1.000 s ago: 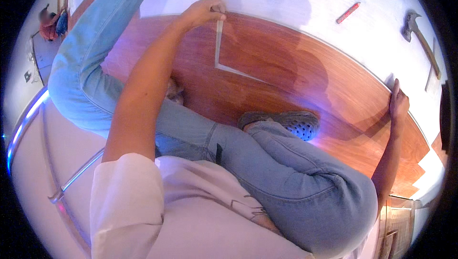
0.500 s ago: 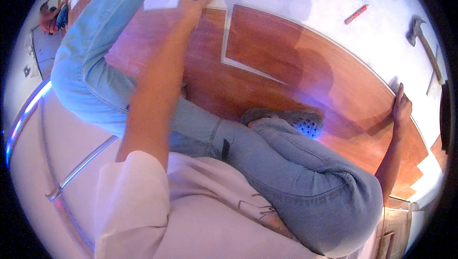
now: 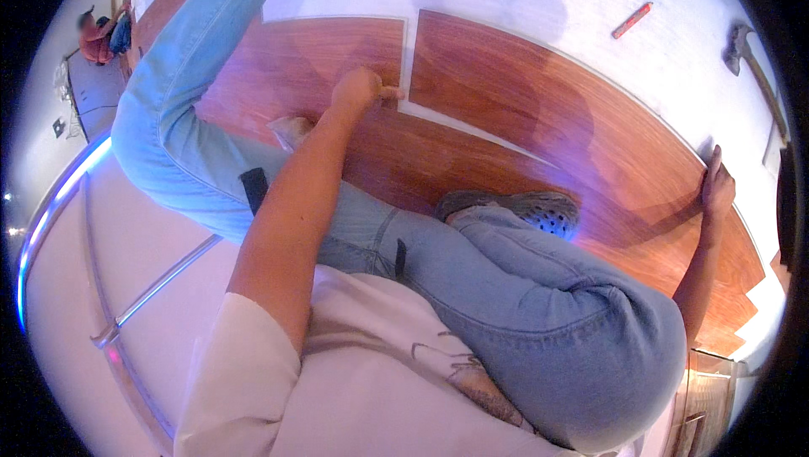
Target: The person installs wood flooring by positioning planks on the subfloor, marking them with a pencil, and using a hammer and tapping block to join them together.
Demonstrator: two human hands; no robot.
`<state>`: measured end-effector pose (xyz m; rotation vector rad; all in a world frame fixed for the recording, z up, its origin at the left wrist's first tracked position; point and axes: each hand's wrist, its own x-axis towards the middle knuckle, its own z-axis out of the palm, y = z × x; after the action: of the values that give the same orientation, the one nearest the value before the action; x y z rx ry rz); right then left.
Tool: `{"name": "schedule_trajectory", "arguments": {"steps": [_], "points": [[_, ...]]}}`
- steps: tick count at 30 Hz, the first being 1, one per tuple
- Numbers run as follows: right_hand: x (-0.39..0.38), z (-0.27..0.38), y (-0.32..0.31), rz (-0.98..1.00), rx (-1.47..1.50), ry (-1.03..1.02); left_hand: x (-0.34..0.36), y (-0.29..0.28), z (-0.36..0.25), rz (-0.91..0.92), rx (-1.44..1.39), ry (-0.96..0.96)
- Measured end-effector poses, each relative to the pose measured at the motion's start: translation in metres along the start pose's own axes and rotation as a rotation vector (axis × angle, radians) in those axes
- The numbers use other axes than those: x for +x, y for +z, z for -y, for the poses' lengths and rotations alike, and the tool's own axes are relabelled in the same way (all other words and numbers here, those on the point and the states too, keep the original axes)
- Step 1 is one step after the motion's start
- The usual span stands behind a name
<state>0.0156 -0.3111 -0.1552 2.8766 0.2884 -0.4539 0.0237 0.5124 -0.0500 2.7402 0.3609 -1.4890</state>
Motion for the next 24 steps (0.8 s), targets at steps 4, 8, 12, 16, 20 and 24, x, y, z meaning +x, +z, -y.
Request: {"name": "schedule_trajectory", "arguments": {"steps": [4,8,12,16,20,24], "points": [[0.005,0.016,-0.013,0.078,0.067,0.074,-0.008,0.009,0.006,0.048,0.150,-0.037],[0.005,0.024,-0.027,0.004,0.007,0.019,-0.003,0.002,0.006,0.152,0.097,-0.025],[0.006,0.023,-0.027,0.097,0.162,0.176,0.008,-0.006,0.011,0.273,-0.307,-0.025],[0.010,0.022,-0.020,0.051,0.083,0.121,0.004,0.008,0.017,0.255,-0.654,-0.085],[0.000,0.009,-0.014,0.066,0.031,0.066,-0.009,-0.006,-0.010,0.293,-0.473,-0.094],[0.007,0.012,-0.010,0.068,0.010,0.032,-0.008,0.018,0.014,0.285,-0.727,-0.195]]}}
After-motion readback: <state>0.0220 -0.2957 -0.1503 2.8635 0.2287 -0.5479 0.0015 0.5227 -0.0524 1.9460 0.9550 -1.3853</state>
